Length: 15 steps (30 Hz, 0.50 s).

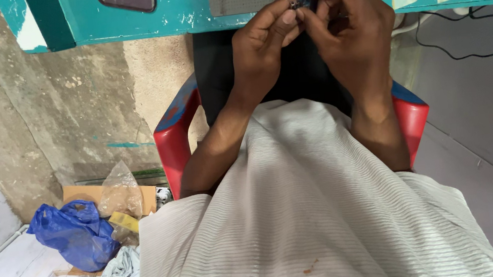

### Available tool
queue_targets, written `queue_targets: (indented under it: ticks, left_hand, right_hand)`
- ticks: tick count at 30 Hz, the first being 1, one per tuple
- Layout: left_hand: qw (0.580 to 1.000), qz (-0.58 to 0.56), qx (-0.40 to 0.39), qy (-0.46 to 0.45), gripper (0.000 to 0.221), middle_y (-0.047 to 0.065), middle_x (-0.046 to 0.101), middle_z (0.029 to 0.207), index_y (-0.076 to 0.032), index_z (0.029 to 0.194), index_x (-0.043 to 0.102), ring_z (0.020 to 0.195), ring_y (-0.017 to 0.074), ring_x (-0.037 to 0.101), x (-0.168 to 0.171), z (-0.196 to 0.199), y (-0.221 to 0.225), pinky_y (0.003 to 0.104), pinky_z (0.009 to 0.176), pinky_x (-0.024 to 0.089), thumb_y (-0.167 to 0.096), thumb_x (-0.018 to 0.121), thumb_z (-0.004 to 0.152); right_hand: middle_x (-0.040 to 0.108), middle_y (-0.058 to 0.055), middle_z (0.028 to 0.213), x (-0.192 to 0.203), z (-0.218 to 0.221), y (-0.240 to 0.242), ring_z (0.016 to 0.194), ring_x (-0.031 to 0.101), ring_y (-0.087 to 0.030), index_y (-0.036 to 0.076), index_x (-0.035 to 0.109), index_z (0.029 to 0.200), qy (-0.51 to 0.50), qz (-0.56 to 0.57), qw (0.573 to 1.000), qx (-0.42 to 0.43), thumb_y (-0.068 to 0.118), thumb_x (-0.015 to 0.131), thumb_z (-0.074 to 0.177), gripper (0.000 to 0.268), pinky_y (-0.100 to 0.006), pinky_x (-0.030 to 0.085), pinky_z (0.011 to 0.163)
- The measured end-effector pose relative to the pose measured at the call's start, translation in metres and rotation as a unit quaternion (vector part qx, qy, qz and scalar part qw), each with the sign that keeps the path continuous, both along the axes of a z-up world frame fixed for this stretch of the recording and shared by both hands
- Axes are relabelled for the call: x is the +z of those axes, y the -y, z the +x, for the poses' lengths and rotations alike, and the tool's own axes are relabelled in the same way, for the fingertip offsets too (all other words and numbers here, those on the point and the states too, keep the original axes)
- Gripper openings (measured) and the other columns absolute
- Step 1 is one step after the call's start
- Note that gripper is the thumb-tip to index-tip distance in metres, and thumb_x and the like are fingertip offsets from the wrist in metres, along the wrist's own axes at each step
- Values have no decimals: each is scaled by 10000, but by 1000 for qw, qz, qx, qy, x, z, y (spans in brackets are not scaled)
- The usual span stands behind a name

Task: The person disassembles a smartphone on a workbench, using a screwdriver and tweezers to remove screws and separate the motherboard from the chassis. They carefully detach ribbon cables and lift the main board out of the phone frame, placing components on the table.

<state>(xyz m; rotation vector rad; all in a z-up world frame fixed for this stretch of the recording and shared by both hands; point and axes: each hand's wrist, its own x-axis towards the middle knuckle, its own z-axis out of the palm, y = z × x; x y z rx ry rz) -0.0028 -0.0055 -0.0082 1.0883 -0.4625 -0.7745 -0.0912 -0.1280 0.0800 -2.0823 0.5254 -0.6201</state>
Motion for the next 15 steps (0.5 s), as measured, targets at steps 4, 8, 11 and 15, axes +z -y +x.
queue_targets:
  ticks: [4,8,11,15]
  left_hand:
    - [999,-24,-6,-38,284,86,741,1200,-1,1327,649,1125,140,726,3,1,-2,309,1036,625,-175,604,1107]
    - [999,4,1,-46,308,63,698,940,30,1334,691,760,68,571,-3,2,-1,233,788,510,-172,626,1111]
    - [999,-18,-2,-48,322,30,714,1006,4,1368,659,862,62,601,-7,3,-3,245,915,598,-206,625,1126]
    - [1000,15,1,-22,333,24,729,1020,4,1356,658,868,58,630,-9,5,-7,215,818,548,-220,611,1114]
  right_hand:
    - [678,-81,997,-1,-4,0,833,696,-123,-13,703,1078,4,-90,996,14,-87,824,1006,159,-240,546,677]
    - [682,-97,1041,-5,-2,-2,871,716,-160,-18,709,1056,8,-104,994,21,-97,812,1002,140,-261,576,712]
    - [667,-92,1034,-8,0,-3,862,725,-154,-19,697,1042,7,-70,997,32,-99,811,1000,146,-239,596,709]
    - [653,-101,1063,-8,3,-6,849,712,-158,-27,683,1039,12,-88,995,40,-94,832,991,171,-243,579,699]
